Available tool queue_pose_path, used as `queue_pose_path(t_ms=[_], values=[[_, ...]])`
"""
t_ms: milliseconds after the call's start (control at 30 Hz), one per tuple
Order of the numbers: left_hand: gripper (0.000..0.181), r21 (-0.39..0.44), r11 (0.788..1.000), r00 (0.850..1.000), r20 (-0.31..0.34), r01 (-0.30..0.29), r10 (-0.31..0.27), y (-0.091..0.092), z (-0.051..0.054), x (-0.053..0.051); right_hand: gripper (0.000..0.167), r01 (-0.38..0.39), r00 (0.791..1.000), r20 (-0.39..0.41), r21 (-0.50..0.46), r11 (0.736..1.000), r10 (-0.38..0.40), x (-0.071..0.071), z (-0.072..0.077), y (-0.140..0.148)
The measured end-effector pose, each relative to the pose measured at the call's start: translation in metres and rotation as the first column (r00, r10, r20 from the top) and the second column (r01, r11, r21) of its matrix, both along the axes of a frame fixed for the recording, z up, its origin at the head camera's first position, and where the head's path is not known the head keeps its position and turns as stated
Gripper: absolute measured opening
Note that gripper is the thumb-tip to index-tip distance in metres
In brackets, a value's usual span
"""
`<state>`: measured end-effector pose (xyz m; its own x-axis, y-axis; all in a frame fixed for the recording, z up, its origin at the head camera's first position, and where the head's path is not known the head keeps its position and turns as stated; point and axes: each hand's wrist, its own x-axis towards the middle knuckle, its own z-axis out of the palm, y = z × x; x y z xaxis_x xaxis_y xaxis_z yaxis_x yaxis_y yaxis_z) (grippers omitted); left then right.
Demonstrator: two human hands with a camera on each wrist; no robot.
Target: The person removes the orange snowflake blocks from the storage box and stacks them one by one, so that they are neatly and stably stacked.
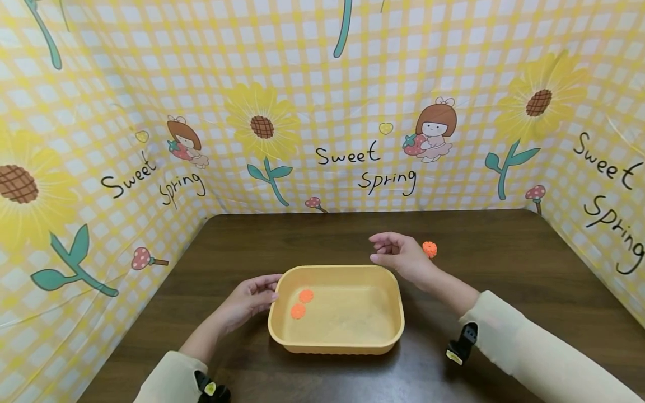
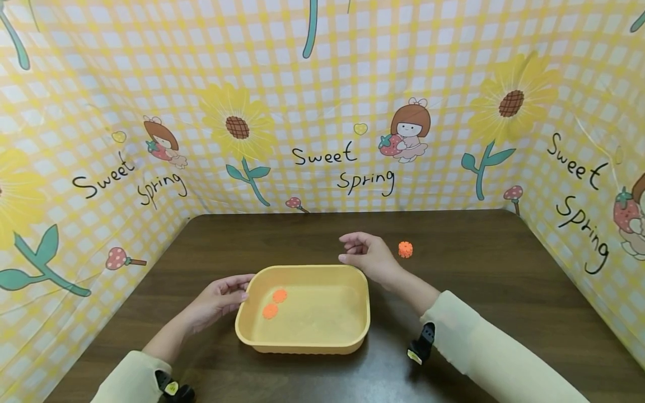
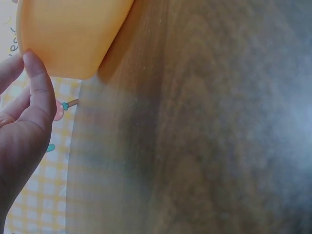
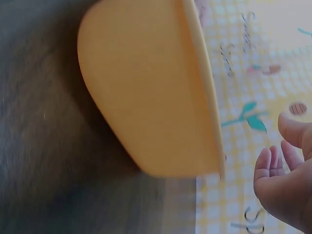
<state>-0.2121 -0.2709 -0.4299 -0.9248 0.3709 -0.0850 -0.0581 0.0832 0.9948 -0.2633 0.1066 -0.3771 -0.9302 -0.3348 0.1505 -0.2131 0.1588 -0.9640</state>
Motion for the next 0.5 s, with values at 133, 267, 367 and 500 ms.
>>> queue_pose_path(t_ms=[133,267,367,500], values=[[0.059,-0.007,1.0,1.0,0.002,-0.002,0.002,-0.001,-0.001,0.0,0.036,-0.038,0.999,-0.003,-0.001,0.999,0.038,0.006,0.0,-0.016],[0.059,-0.013,1.0,1.0,0.002,-0.004,0.004,-0.001,-0.001,-0.001,0.035,-0.077,0.997,-0.01,-0.001,0.997,0.077,0.012,-0.001,-0.032],[0.059,-0.016,1.0,1.0,0.004,-0.01,0.01,-0.001,-0.002,-0.001,0.034,-0.104,0.995,-0.008,0.001,0.995,0.104,0.016,-0.001,-0.043],[0.059,-0.018,1.0,1.0,0.008,-0.015,0.015,-0.001,-0.002,-0.001,0.033,-0.123,0.992,-0.005,0.004,0.992,0.123,0.022,-0.003,-0.056]])
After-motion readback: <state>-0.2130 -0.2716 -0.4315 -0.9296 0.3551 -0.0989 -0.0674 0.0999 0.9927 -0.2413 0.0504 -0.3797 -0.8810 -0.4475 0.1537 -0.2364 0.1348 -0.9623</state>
